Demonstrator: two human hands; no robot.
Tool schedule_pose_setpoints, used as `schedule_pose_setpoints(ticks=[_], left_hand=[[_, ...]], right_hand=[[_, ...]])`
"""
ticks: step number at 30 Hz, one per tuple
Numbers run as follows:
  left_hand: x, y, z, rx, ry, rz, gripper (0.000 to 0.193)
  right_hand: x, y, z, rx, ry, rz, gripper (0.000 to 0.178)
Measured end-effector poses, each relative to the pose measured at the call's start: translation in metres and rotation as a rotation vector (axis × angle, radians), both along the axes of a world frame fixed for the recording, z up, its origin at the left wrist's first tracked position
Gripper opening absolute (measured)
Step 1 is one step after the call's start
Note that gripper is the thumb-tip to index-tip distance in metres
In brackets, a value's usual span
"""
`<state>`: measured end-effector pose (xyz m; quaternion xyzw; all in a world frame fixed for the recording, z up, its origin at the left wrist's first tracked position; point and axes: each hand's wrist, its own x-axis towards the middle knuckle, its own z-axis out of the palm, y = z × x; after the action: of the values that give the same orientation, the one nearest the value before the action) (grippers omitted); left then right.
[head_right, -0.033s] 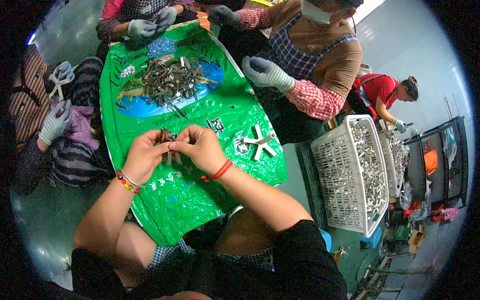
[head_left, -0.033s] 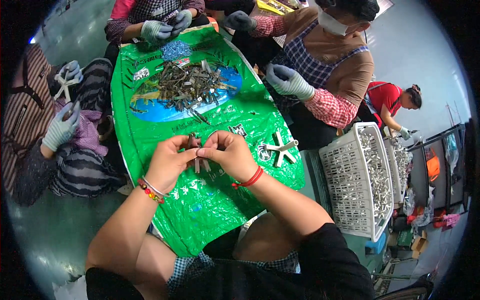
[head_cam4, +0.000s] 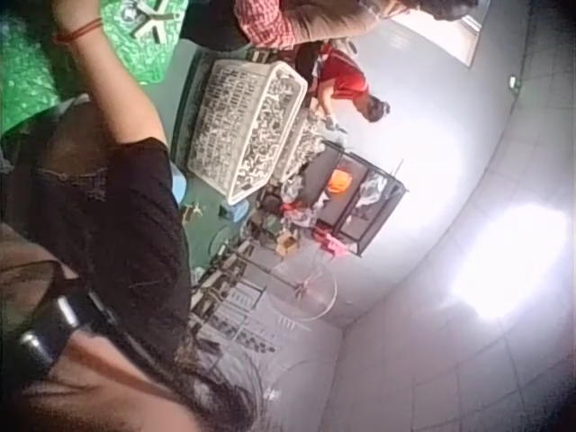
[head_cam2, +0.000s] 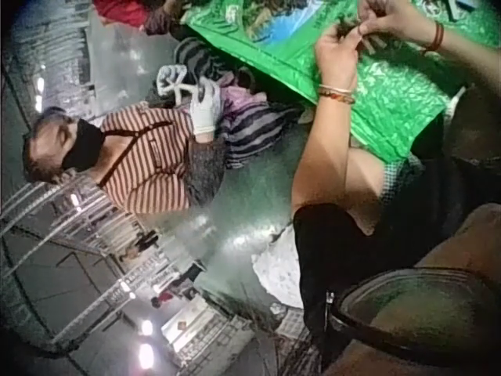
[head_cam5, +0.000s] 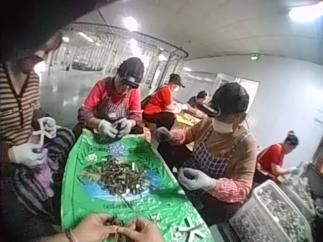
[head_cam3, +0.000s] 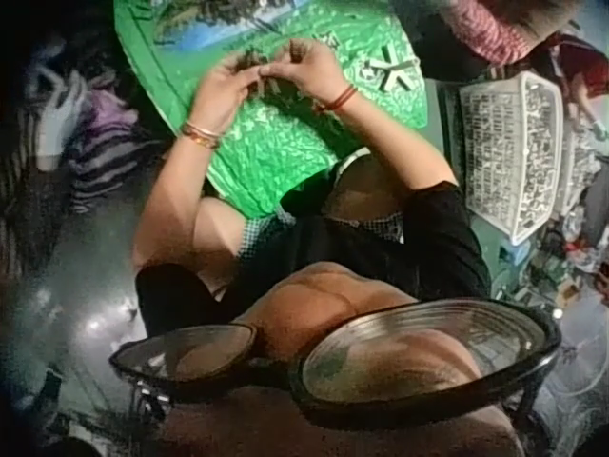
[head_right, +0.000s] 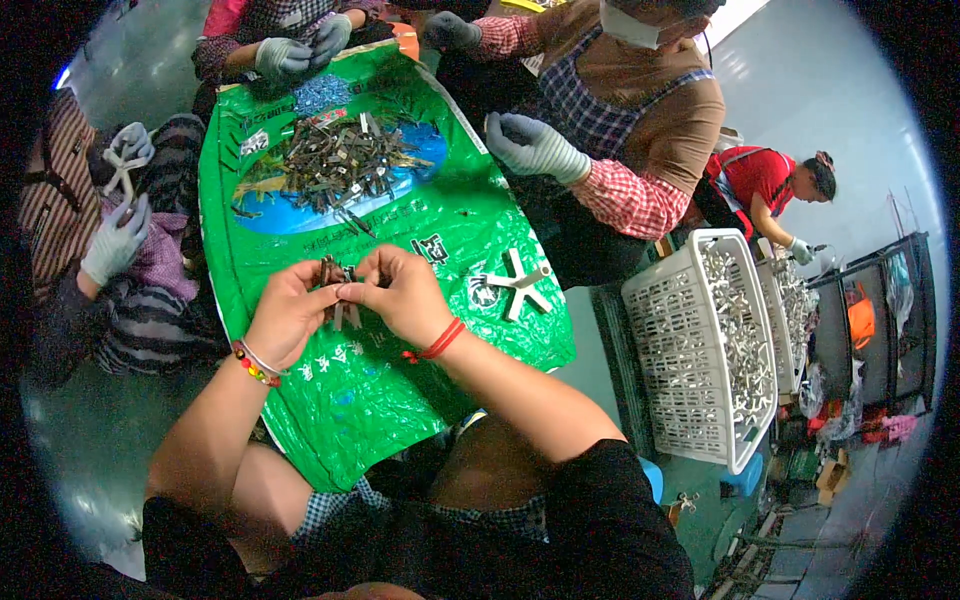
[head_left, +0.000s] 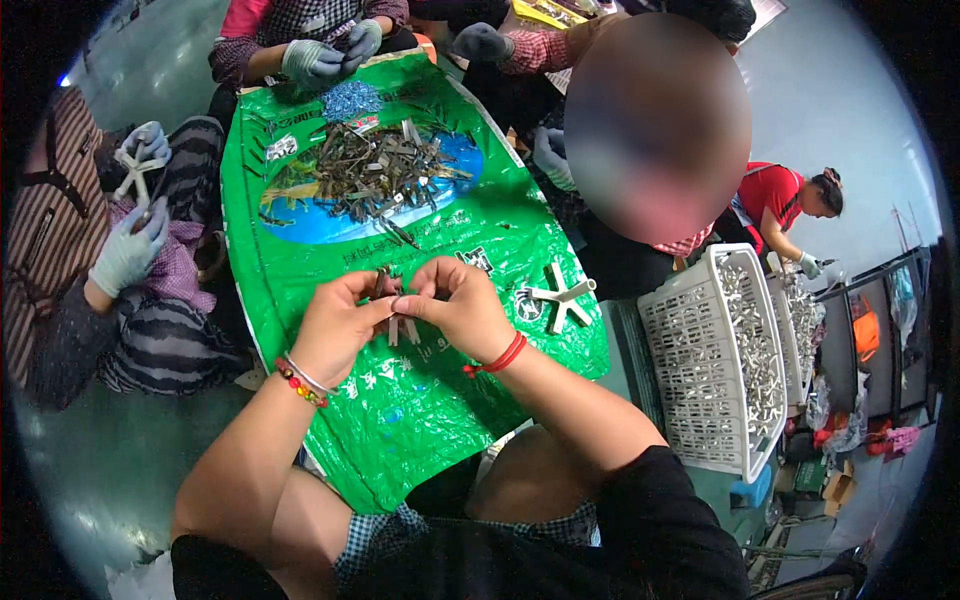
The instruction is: The person assembles small metal components and plastic components by hand, taking them from a central pile on the floor and joining them together.
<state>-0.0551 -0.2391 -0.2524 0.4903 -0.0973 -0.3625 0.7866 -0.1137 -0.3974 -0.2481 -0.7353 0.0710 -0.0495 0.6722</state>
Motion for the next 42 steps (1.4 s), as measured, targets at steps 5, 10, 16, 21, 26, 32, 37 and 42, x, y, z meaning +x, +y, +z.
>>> schedule_pose_setpoints(ticks=[5, 10, 16, 21, 26, 32, 37, 42], left_hand=[[-0.001, -0.001, -0.008, -0.111, 0.03, -0.05, 0.021], [0.001, 0.004, 0.0, -0.167, 0.162, -0.141, 0.013], [0.002, 0.007, 0.006, -0.194, 0.263, -0.193, 0.012], [0.004, 0.007, 0.003, -0.141, 0.258, -0.131, 0.011], [0.004, 0.009, 0.002, -0.126, 0.241, -0.109, 0.011], [0.0, 0.008, 0.006, -0.078, 0.289, -0.079, 0.01], [0.003, 0.011, 0.005, -0.128, 0.288, -0.116, 0.011], [0.001, 0.01, 0.009, -0.149, 0.301, -0.172, 0.01]], right_hand=[[0.003, -0.007, -0.01, 0.074, 0.014, 0.025, 0.02], [-0.001, -0.008, 0.002, 0.365, 0.221, 0.088, 0.016], [-0.007, -0.001, 0.014, -0.034, 0.007, 0.018, 0.015], [-0.01, 0.0, 0.021, -0.361, -0.135, 0.012, 0.013], [-0.012, 0.001, 0.037, -0.573, -0.147, 0.055, 0.012], [-0.011, -0.001, 0.036, -0.611, -0.246, 0.087, 0.014], [-0.01, -0.001, 0.037, -0.6, -0.351, 0.123, 0.015], [-0.012, -0.002, 0.036, -0.503, -0.372, 0.09, 0.012]])
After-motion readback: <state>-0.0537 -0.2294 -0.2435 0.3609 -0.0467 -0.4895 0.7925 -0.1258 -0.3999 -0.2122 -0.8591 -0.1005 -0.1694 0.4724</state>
